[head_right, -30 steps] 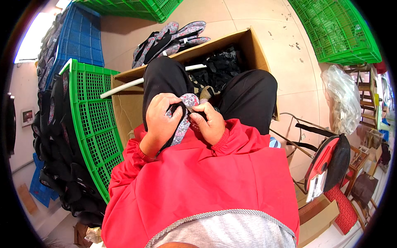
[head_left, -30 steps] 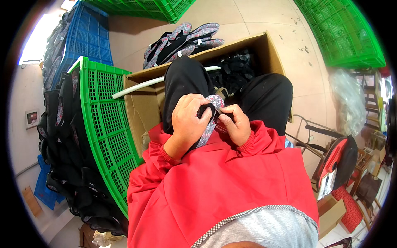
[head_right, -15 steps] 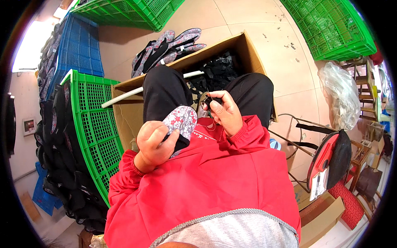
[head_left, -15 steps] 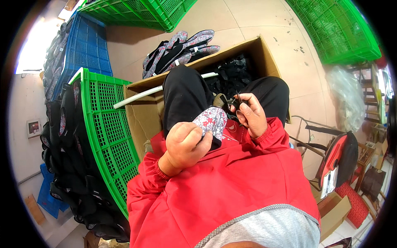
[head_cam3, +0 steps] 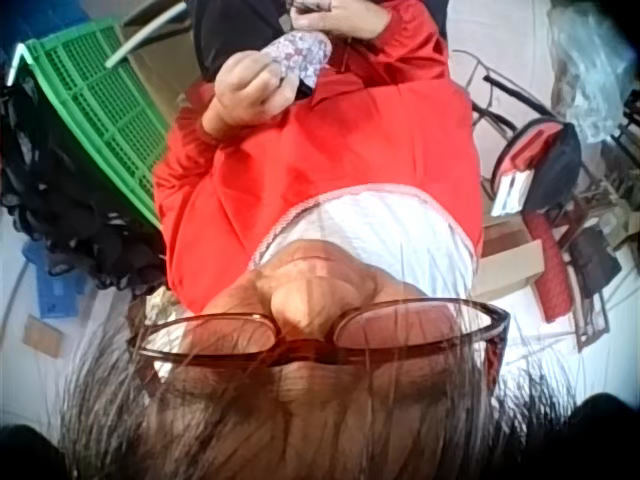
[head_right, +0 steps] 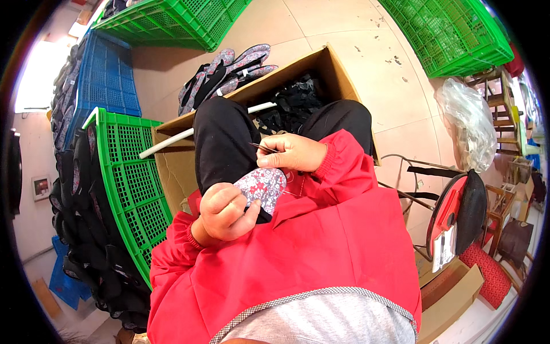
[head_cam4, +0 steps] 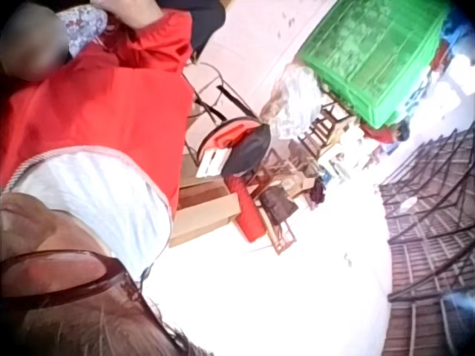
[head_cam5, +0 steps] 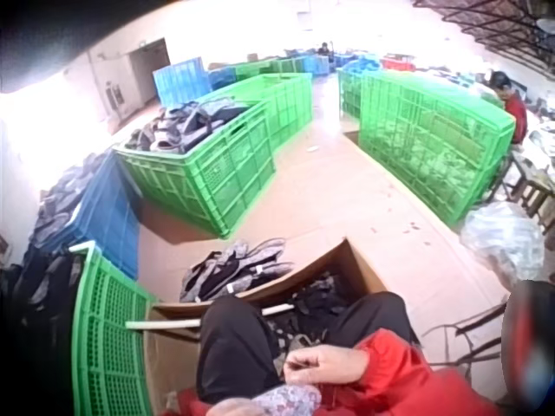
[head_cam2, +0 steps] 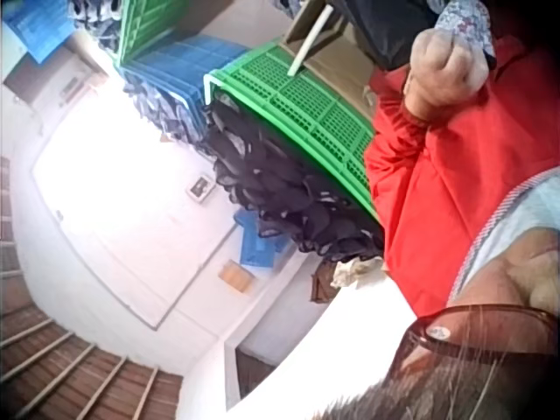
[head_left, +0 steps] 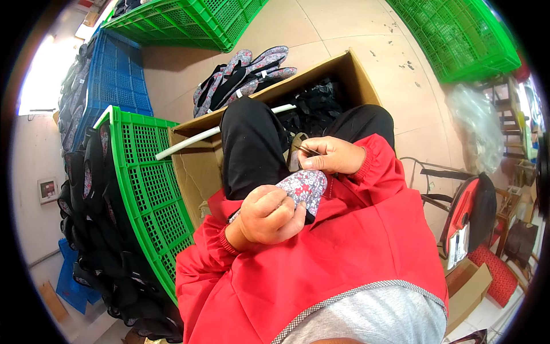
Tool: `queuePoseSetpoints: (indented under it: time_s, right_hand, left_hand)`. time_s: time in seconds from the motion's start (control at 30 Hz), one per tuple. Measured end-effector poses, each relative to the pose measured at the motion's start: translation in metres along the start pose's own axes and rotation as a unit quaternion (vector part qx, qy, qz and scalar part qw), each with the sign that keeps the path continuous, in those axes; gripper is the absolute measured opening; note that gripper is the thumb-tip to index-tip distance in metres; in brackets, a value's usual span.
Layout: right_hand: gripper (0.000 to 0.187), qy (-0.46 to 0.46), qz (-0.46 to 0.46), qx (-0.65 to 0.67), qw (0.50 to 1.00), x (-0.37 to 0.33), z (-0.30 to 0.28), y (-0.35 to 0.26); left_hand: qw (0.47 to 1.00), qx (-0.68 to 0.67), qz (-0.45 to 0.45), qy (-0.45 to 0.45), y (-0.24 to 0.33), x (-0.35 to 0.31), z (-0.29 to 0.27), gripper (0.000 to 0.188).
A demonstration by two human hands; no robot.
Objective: The person sits on the floor and uses a small blade to trim loose threads and excess fabric from the edges of black slippers. They pick up each slipper from a cardboard box, trim the edges, and place the finished slipper into a green plastic crate.
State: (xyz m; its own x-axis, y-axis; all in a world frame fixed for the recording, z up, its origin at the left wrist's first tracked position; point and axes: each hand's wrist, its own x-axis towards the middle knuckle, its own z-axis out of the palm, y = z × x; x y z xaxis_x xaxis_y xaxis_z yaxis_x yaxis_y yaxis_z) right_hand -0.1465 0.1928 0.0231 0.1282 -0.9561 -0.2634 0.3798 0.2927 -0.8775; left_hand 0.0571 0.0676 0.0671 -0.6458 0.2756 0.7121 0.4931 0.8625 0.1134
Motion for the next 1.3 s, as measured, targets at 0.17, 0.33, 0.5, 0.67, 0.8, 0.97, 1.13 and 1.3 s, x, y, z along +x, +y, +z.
queuePoseSetpoints:
  time_s: [0.17,0.33,0.5,0.67,0.8,0.97,1.13,1.3]
  right_hand:
    - [0.020,0.116,-0.050,-0.038,0.991,0.012,0.001,0.017]
    - [0.018,0.430,-0.032,0.044,0.901,0.020,-0.007,0.041]
    - [0.053,0.300,-0.170,0.025,0.938,0.038,0.008,0.035]
    - [0.065,0.350,-0.229,-0.256,0.872,0.079,0.034,0.021]
    - [0.058,0.412,-0.133,-0.357,0.828,0.087,0.048,0.006]
    - [0.048,0.461,-0.117,-0.364,0.801,0.100,0.039,0.010]
    - [0.046,0.413,-0.052,-0.446,0.792,0.101,0.027,0.006]
    - [0.033,0.414,-0.115,-0.431,0.793,0.109,0.003,0.025]
  left_hand:
    - [0.999,-0.018,-0.038,-0.012,-0.003,-0.001,0.001,0.029]
    - [0.952,0.113,-0.282,-0.042,-0.038,-0.002,-0.009,0.024]
    - [0.893,0.111,-0.428,-0.084,-0.075,-0.007,-0.009,0.036]
    - [0.898,0.081,-0.431,-0.043,-0.076,0.004,0.003,0.030]
    - [0.856,0.031,-0.515,-0.022,-0.087,0.007,0.011,0.030]
    - [0.882,0.070,-0.464,-0.048,-0.088,0.011,0.019,0.030]
    - [0.882,0.270,-0.354,-0.151,-0.096,-0.002,0.032,0.015]
    - [0.913,0.258,-0.295,-0.111,-0.100,-0.015,0.038,0.027]
